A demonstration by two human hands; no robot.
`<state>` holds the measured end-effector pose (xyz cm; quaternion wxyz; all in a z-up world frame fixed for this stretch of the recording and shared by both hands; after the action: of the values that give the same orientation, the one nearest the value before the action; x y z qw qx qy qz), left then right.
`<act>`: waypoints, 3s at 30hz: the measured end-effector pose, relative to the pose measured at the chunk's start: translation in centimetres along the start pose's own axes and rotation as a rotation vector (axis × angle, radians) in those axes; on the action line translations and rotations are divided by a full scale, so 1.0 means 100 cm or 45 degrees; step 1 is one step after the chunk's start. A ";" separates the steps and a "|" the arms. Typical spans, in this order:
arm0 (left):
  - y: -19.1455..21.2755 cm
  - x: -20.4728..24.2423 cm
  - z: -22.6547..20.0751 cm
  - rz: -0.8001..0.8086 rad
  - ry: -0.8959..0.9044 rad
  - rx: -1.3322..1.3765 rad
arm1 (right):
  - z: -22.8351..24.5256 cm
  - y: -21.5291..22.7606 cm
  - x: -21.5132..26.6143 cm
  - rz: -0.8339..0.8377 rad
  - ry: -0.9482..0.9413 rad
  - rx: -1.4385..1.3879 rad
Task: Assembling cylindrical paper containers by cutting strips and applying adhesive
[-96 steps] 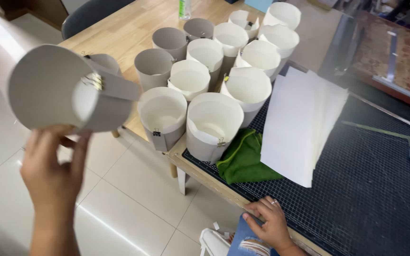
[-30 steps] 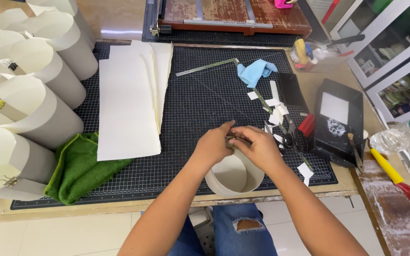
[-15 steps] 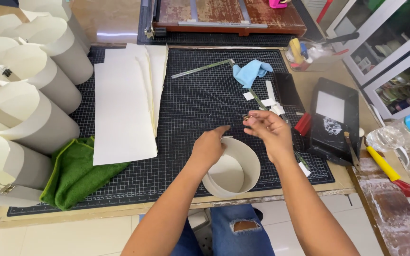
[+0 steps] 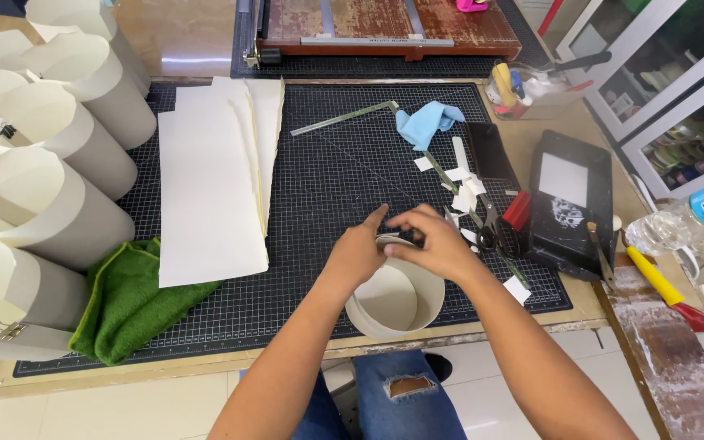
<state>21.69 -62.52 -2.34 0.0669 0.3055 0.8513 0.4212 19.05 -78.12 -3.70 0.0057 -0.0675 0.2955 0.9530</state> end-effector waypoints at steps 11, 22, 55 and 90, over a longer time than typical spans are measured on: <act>0.007 0.027 0.009 0.184 -0.008 0.117 | 0.003 -0.033 -0.003 0.073 0.491 0.575; 0.002 0.011 0.020 -0.251 -0.056 0.144 | 0.008 -0.014 -0.002 -0.214 0.607 0.118; -0.013 0.008 0.026 -0.653 -0.184 -0.407 | 0.017 0.020 0.042 -0.680 0.356 -0.011; -0.089 0.069 -0.038 -0.316 -0.856 0.435 | -0.211 0.057 -0.017 -0.553 -0.952 0.446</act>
<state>10.58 -65.22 -5.65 0.3406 0.3277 0.8703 0.1387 23.10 -94.67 -17.56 0.3225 0.2222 0.4086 0.8244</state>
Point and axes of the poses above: each hand's wrist, its own x-axis away from the middle knuckle, its own y-axis out of the back of the hand, z = x × y, the point moved 5 cm from there along -x, towards the middle knuckle, and after that the axes turned 9 degrees about -x, right-handed, at the moved point
